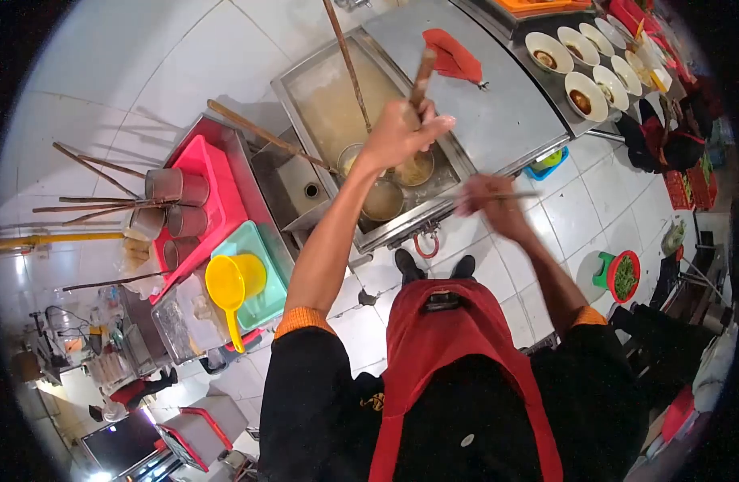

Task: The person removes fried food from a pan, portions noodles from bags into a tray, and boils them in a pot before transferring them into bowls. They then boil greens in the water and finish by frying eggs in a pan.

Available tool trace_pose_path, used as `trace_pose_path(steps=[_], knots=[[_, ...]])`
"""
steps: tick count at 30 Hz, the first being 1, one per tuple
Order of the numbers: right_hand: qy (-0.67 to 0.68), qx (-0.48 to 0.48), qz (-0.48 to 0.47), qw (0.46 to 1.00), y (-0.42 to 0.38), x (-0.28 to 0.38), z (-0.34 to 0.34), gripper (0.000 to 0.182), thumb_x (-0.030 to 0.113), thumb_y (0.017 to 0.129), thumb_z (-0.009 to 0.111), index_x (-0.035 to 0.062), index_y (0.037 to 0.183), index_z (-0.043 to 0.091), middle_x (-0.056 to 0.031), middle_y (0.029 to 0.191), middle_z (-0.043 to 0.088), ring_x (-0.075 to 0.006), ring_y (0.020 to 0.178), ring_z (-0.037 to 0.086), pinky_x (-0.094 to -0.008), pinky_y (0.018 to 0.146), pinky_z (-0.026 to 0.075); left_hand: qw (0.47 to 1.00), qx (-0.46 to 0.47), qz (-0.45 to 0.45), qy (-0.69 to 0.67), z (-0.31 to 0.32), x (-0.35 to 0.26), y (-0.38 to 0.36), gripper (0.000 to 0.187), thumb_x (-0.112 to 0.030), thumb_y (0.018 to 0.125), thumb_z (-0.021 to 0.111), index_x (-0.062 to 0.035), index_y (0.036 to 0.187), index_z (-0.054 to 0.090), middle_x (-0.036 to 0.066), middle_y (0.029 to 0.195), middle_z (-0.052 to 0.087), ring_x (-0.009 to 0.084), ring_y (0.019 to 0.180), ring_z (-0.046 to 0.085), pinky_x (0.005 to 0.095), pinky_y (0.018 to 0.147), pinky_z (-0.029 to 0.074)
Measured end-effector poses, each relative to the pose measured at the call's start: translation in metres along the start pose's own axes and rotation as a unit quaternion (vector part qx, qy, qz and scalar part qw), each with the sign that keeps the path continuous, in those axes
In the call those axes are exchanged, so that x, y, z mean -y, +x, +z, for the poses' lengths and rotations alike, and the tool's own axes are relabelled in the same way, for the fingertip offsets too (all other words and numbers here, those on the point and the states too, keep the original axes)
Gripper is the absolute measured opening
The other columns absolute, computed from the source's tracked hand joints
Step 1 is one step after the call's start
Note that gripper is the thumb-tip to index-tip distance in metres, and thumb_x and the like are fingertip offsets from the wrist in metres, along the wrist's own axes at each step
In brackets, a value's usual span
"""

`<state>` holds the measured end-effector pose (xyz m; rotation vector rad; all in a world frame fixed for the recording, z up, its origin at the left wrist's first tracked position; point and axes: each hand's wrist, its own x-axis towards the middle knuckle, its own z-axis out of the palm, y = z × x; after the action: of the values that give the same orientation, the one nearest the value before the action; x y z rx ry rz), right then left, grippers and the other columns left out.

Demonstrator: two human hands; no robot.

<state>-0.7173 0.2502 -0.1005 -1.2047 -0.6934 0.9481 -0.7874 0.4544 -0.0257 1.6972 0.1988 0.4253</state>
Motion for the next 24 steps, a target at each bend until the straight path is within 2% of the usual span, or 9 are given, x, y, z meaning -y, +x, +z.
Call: trace_pose_path(steps=[2,4,6,12,15,18,20,22,24], knots=[[-0.361,0.024,-0.141,0.921,0.018,-0.049,0.021,0.026,0.020,0.092,0.050,-0.0015,0.080,0.057,-0.0082,0.066,0.062,-0.0170,0.059,0.059,-0.0346,0.055,0.048,0.998,0.004,-0.057,0.039,0.006,0.005,0.009,0.047,-0.028,0.080,0.069,-0.0106,0.058,0.032,-0.005,0.055,0.033,0.0066,0.051,0.031,0.0258,0.047,0.029],[-0.243,0.071,0.012,0.967,0.034,-0.074,0.025,0.027,0.021,0.094,0.048,-0.0023,0.083,0.058,-0.0088,0.072,0.063,-0.0177,0.063,0.061,-0.0332,0.057,0.051,0.998,0.006,-0.040,0.042,0.004,0.022,0.012,0.047,-0.027,0.080,0.068,-0.0116,0.058,0.030,-0.006,0.054,0.032,0.0072,0.051,0.030,0.0267,0.046,0.028],[0.034,-0.054,0.062,0.996,0.031,-0.067,0.019,0.032,0.024,0.095,0.045,-0.0036,0.085,0.058,-0.0101,0.078,0.064,-0.0188,0.068,0.064,-0.0308,0.062,0.053,0.998,0.012,-0.039,0.048,-0.004,0.020,0.011,0.048,-0.027,0.080,0.068,-0.0117,0.058,0.029,-0.006,0.054,0.030,0.0078,0.051,0.028,0.0276,0.046,0.026],[-0.018,0.008,0.067,0.998,0.026,-0.084,0.025,0.034,0.027,0.096,0.045,-0.0035,0.085,0.056,-0.0069,0.072,0.059,-0.0146,0.069,0.063,-0.0281,0.063,0.053,0.999,0.006,-0.014,0.032,-0.009,0.012,0.011,0.049,-0.028,0.078,0.070,-0.0109,0.055,0.030,-0.006,0.053,0.027,0.0078,0.051,0.025,0.0282,0.046,0.023],[-0.199,0.061,0.024,0.978,0.023,-0.093,0.029,0.027,0.022,0.095,0.047,-0.0004,0.084,0.057,-0.0046,0.070,0.060,-0.0121,0.063,0.058,-0.0282,0.059,0.049,0.999,0.029,0.025,0.027,-0.006,0.011,0.001,0.050,-0.028,0.078,0.070,-0.0098,0.054,0.030,-0.006,0.052,0.027,0.0079,0.050,0.025,0.0287,0.045,0.023],[-0.104,-0.041,0.002,0.994,0.017,-0.062,0.034,0.018,0.016,0.091,0.051,0.0010,0.085,0.059,-0.0042,0.072,0.061,-0.0126,0.063,0.057,-0.0303,0.061,0.049,0.998,0.018,0.041,0.049,-0.008,0.010,0.000,0.053,-0.030,0.078,0.071,-0.0089,0.053,0.029,-0.005,0.052,0.026,0.0079,0.051,0.024,0.0289,0.045,0.023],[-0.268,0.078,-0.066,0.958,0.013,-0.091,0.038,0.024,0.017,0.094,0.049,-0.0027,0.086,0.058,-0.0081,0.073,0.062,-0.0152,0.066,0.061,-0.0292,0.061,0.051,0.998,0.005,0.031,0.047,-0.001,0.010,-0.004,0.054,-0.031,0.078,0.072,-0.0084,0.053,0.029,-0.005,0.052,0.026,0.0079,0.051,0.024,0.0290,0.045,0.023],[-0.057,0.002,0.053,0.997,0.011,-0.094,0.028,0.027,0.018,0.095,0.046,-0.0045,0.085,0.058,-0.0100,0.074,0.063,-0.0161,0.067,0.063,-0.0287,0.062,0.052,0.998,-0.025,0.025,0.058,0.003,0.007,-0.004,0.055,-0.032,0.077,0.073,-0.0085,0.052,0.030,-0.004,0.051,0.025,0.0076,0.051,0.024,0.0289,0.045,0.022],[-0.117,-0.046,0.045,0.991,-0.002,-0.018,0.033,0.029,0.018,0.095,0.044,-0.0051,0.085,0.059,-0.0109,0.073,0.063,-0.0171,0.067,0.064,-0.0289,0.063,0.053,0.998,-0.020,0.046,0.049,0.003,-0.002,-0.004,0.054,-0.032,0.078,0.072,-0.0083,0.052,0.031,-0.005,0.051,0.026,0.0072,0.051,0.025,0.0289,0.045,0.023]])
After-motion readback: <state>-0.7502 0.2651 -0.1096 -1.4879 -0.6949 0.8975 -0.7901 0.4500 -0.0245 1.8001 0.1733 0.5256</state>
